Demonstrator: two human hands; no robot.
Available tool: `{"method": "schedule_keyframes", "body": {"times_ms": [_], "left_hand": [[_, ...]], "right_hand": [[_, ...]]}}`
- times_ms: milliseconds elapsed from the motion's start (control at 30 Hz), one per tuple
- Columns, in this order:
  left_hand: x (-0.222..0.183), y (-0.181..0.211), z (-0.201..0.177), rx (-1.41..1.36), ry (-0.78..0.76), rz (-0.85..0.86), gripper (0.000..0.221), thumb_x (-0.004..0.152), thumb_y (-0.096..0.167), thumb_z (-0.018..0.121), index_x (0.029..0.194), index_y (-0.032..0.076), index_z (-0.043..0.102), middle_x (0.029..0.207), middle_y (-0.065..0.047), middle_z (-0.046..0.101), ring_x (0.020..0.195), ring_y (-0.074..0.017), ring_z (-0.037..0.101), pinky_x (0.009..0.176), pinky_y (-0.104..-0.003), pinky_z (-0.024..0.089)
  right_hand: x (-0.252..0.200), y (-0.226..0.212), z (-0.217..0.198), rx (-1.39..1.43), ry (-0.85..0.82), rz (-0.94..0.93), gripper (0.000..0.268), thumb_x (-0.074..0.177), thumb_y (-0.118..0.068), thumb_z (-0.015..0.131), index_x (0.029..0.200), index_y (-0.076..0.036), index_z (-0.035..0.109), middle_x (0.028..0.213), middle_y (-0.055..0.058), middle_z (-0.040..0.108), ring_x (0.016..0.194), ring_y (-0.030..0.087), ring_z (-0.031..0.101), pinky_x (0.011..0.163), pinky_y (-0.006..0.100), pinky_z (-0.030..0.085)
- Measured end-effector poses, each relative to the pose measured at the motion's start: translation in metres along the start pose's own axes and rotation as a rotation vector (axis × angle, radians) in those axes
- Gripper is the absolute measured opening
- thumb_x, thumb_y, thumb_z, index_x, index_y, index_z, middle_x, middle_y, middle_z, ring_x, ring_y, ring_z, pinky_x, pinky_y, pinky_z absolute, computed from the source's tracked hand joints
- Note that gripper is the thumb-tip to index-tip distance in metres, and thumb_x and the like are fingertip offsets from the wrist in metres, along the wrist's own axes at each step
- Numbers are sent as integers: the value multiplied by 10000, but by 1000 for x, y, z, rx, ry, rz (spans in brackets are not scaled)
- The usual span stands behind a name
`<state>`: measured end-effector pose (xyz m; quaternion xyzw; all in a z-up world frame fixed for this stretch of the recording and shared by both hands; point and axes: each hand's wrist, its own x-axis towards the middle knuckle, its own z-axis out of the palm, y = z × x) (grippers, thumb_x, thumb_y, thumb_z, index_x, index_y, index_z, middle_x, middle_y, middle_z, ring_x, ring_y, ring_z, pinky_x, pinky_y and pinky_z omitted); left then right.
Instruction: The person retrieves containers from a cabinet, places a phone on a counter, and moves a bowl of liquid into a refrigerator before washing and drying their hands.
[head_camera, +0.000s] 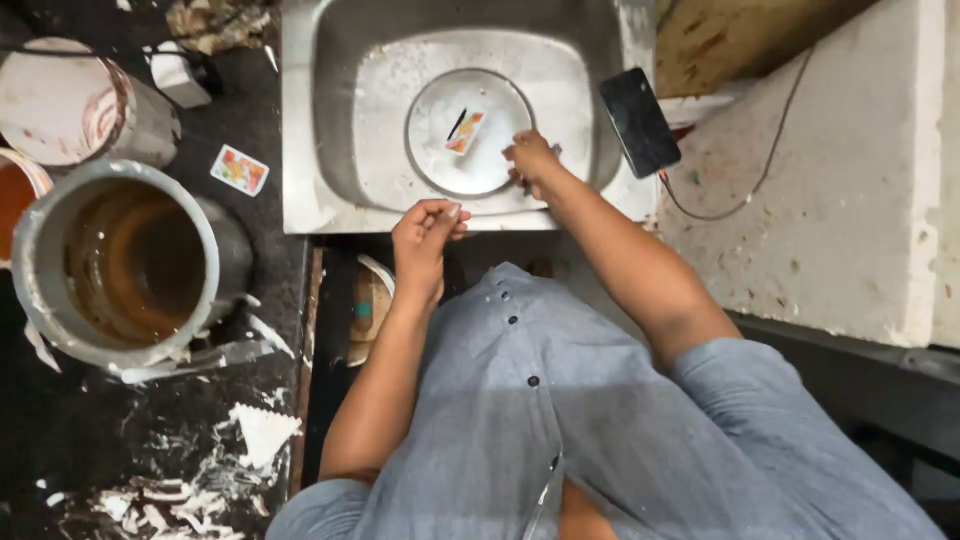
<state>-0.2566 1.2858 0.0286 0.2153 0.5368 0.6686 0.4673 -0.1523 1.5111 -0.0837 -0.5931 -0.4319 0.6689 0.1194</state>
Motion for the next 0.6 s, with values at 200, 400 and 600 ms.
{"method": "schedule_keyframes", "body": {"times_ms": [200,400,600], "left_hand": [[37,27,-33,18,80,12,117,1001,114,655,1040,4,664,935,-88,734,808,-126,660,768,-268,528],[82,22,-28,4,-30,1,129,1011,124,675,1002,-4,666,929,-97,726,799,-134,637,784,-278,531],[97,8,30,349,-340,8,172,970,156,690,998,-12,667,924,-87,741,843,-144,685,816,-296,559]], "right_hand": [[-13,22,-20,-33,-186,-134,263,912,-80,615,1174,-57,626,953,35,715,730,105,643,571,253,451],[-37,32,-35,102,-139,-259,296,874,2,651,1170,-16,654,887,75,707,730,130,616,616,249,481],[-88,36,-42,300,-16,-505,352,823,83,715,1154,-22,655,854,42,687,846,119,708,711,255,540]]}}
